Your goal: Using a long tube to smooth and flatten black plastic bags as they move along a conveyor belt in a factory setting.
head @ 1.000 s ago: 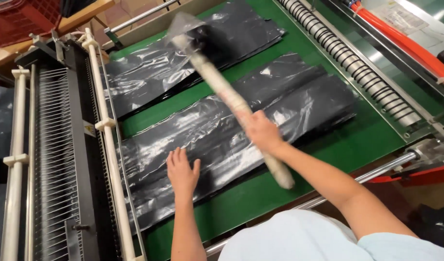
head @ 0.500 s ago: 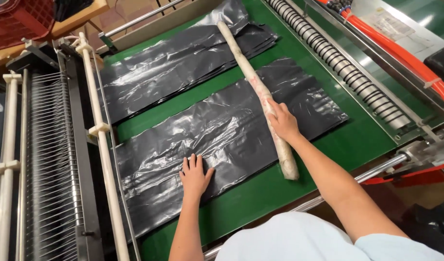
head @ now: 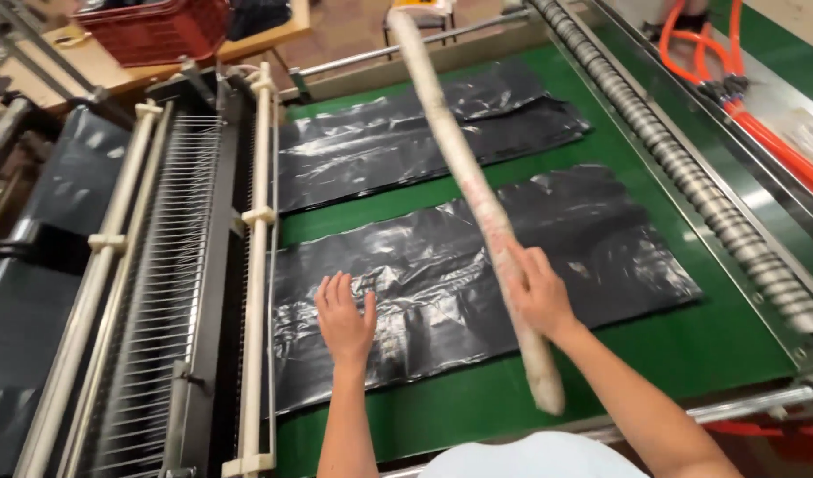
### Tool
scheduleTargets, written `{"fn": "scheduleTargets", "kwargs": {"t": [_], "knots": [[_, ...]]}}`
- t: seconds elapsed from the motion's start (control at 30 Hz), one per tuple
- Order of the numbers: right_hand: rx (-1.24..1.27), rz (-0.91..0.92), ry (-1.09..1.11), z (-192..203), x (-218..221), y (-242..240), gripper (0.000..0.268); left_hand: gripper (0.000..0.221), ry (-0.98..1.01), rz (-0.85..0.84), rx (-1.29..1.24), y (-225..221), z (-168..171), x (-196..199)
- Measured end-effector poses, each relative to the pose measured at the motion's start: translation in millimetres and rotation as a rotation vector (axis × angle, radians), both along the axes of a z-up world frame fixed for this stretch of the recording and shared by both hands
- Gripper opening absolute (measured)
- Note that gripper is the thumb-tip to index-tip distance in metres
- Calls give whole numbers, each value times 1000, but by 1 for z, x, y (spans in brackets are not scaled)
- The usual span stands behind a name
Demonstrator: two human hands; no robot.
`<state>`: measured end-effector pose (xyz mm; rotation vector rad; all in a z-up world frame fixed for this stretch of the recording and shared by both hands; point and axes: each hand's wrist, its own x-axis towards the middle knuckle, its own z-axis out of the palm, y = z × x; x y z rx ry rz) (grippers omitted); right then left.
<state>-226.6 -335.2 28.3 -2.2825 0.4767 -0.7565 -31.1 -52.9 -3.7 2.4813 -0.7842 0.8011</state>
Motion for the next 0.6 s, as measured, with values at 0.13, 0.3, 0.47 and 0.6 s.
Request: {"fn": "scheduleTargets", "kwargs": {"t": [0.13, 0.3, 0.47, 0.6], "knots": [[35, 231, -104, 25, 3, 64, 52, 45, -120, 104, -197, 15, 1, 16], [37, 609, 4, 38, 7, 109, 54, 37, -197, 76, -258, 20, 24, 5], [-11, 720, -40, 32, 8, 107, 52, 45, -167, -3, -345, 14, 40, -4], [-30, 574, 19, 12, 4, 81, 55, 38, -163, -173, -235, 11, 19, 0]]}}
